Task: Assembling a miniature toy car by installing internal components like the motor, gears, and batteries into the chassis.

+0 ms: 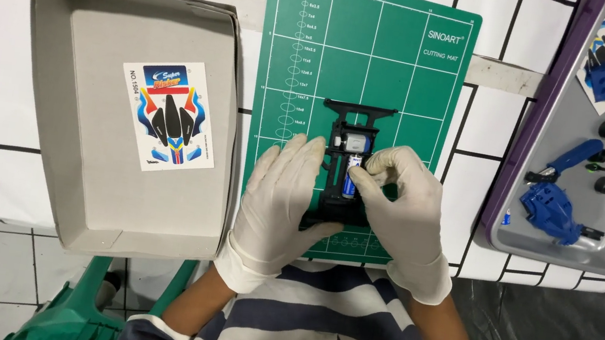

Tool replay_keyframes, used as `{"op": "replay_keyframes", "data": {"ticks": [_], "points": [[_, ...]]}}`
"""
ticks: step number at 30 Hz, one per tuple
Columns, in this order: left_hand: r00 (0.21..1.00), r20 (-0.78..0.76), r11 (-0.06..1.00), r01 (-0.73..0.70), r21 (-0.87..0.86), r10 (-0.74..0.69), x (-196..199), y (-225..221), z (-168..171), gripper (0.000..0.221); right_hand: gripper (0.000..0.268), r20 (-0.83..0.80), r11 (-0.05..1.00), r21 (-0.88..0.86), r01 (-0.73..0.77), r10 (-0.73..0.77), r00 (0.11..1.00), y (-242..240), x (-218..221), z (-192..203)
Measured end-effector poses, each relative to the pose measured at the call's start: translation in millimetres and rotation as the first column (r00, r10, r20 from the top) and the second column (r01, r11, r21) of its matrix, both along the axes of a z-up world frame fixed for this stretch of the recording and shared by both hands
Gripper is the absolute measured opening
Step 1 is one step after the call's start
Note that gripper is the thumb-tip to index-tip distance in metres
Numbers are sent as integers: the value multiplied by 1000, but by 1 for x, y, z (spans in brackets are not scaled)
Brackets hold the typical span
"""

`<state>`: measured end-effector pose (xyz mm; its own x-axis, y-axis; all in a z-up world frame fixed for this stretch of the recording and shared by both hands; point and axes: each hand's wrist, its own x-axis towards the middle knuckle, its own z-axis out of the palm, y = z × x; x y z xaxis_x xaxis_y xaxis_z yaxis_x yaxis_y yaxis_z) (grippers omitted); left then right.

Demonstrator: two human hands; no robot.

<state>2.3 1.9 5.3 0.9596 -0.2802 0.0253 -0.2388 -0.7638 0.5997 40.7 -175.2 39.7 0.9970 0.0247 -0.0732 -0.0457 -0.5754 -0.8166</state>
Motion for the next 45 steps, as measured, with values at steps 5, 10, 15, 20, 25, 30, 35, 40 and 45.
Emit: {"op": "replay_keyframes", "data": {"ticks": [5, 10, 15, 20, 25, 30, 35, 40, 45], "points": [[998, 57, 999, -18, -43, 21, -2, 0, 4, 125, 19, 71, 996, 83, -39, 33, 997, -1, -5, -1], [994, 106, 979, 26, -201, -4, -3, 1, 2, 126, 9, 100, 995, 101, -3, -7, 995, -15, -15, 5], [994, 112, 981, 9, -195, 13, -2, 1, 4, 122, 17, 155, 987, 135, 81, -102, 983, -59, -33, 17], [992, 124, 983, 2, -186, 21, -5, -2, 6, 124, 16, 235, 960, -78, 270, -246, 940, -129, -56, 52], [994, 102, 984, -16, -178, 35, -7, -2, 10, 130, 17, 98, 927, -246, 284, -268, 958, -156, -41, 53], [992, 117, 984, -17, -175, 38, -12, -1, 3, 131, 23, -162, 894, -400, 201, -284, 945, -161, -26, 32], [991, 131, 994, 0, -113, 15, -12, 2, 2, 123, 23, -73, 891, -423, 167, -218, 973, -155, -25, 56], [991, 131, 997, 21, -69, -12, -12, 3, 3, 116, 21, 315, 949, -283, 139, -45, 948, -112, -37, 77], [992, 120, 989, -13, -151, 31, -10, 1, -4, 129, 22, 262, 996, 90, -25, 1, 965, -64, -29, 52]]}}
